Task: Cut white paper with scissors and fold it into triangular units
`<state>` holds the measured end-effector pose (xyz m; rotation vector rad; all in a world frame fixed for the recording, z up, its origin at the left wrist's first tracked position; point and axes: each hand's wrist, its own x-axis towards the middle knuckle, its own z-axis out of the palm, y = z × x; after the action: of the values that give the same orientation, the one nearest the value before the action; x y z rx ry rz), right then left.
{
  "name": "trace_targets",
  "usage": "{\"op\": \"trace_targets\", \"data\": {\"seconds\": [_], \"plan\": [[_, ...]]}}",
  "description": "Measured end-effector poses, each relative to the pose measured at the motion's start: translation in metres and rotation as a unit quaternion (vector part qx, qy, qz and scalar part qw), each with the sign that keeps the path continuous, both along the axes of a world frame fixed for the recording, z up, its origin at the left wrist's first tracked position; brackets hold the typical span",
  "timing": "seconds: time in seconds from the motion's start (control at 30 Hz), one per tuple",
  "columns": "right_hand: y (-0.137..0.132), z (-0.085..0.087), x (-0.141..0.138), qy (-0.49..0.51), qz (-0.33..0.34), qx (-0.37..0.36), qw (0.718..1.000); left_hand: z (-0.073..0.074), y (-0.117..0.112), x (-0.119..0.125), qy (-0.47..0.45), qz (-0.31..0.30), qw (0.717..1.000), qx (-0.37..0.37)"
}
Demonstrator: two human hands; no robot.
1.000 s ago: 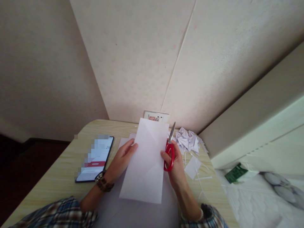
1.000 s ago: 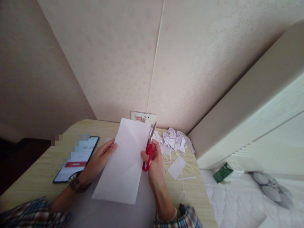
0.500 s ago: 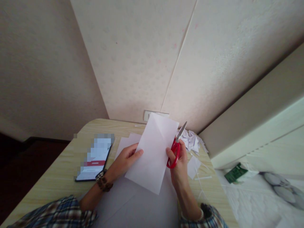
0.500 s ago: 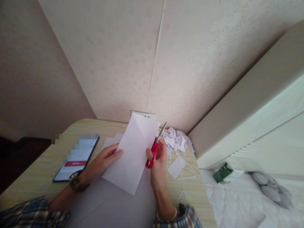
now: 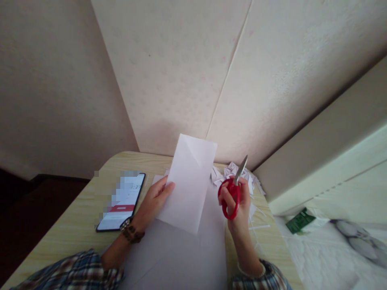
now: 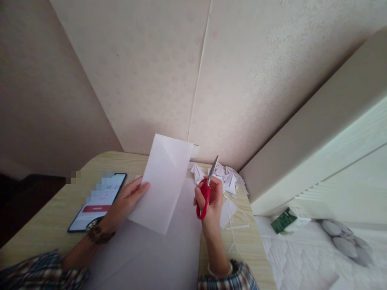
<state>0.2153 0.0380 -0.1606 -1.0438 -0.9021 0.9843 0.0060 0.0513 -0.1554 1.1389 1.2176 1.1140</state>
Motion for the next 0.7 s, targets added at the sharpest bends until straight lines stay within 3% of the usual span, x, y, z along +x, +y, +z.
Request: {"op": "trace_targets", "data": {"seconds": [0.23,0.4,0.53,0.7], "plan": [[0.004,-0.011,-0.001,-0.036,0.106,-0.032,0.993,-0.004,0.006,-0.009,-0.030,0.115,0.992,0.028],[-0.001,0.004,0.000,-0.028,0.149,-0.034,0.988,-0.003,0.008,-0.012,-0.060,0.163,0.984,0.049],[-0.016,0.022,0.008,-0.004,0.153,-0.022,0.988,0.009,0.007,-0.013,-0.075,0.189,0.976,0.074],[-0.050,0.034,0.008,0.023,0.175,-0.004,0.984,0.042,-0.005,-0.008,-0.087,0.221,0.964,0.122]]}}
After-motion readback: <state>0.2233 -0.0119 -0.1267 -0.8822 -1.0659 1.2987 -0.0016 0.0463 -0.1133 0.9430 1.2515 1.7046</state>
